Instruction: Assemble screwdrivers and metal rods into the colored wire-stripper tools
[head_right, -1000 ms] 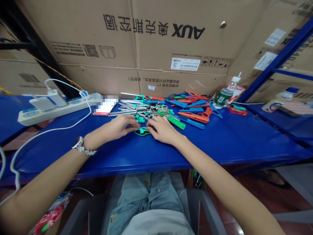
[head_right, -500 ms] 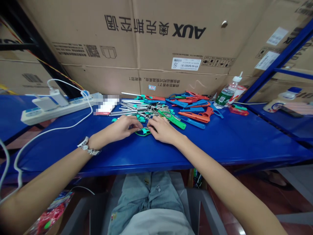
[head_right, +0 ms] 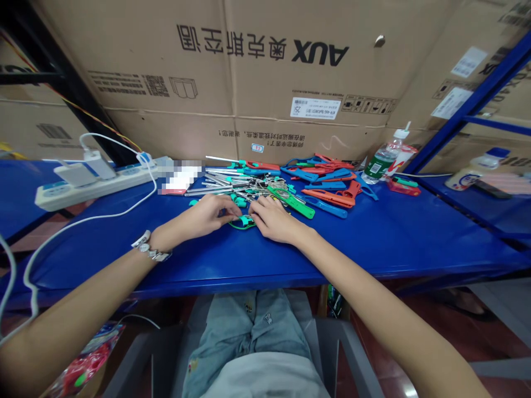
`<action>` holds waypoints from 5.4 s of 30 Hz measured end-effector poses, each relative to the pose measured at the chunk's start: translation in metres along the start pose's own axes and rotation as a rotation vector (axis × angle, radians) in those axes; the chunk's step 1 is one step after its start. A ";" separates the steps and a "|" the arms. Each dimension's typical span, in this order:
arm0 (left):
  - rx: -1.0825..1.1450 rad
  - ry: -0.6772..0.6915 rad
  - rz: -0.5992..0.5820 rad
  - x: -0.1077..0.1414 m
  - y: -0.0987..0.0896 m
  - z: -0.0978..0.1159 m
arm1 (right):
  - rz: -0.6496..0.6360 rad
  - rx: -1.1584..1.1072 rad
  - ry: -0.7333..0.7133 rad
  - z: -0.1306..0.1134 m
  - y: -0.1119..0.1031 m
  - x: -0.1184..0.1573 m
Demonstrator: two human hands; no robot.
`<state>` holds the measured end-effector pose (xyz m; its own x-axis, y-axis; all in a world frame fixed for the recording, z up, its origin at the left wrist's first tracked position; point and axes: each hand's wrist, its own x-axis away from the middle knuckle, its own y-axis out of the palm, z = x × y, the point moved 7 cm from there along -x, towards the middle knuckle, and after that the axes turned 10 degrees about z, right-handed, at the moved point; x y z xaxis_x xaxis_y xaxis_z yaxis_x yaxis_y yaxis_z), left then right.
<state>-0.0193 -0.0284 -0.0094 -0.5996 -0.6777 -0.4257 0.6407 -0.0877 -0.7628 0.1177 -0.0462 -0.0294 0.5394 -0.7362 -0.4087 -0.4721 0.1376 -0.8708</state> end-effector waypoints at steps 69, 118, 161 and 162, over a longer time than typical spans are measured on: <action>-0.213 0.211 -0.011 0.011 -0.004 0.006 | 0.083 0.315 -0.024 -0.041 -0.013 0.014; -0.339 0.241 0.092 0.030 0.000 0.003 | 0.002 -0.061 0.139 -0.009 -0.017 -0.012; -0.450 0.311 0.066 0.037 -0.002 0.011 | 0.192 -0.111 0.134 0.004 -0.009 -0.003; -0.442 0.312 0.067 0.037 -0.003 0.010 | 0.187 -0.112 0.133 0.004 -0.008 -0.003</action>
<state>-0.0385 -0.0608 -0.0180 -0.7213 -0.4170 -0.5531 0.4599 0.3088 -0.8326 0.1226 -0.0426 -0.0220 0.3421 -0.7867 -0.5139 -0.6337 0.2107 -0.7444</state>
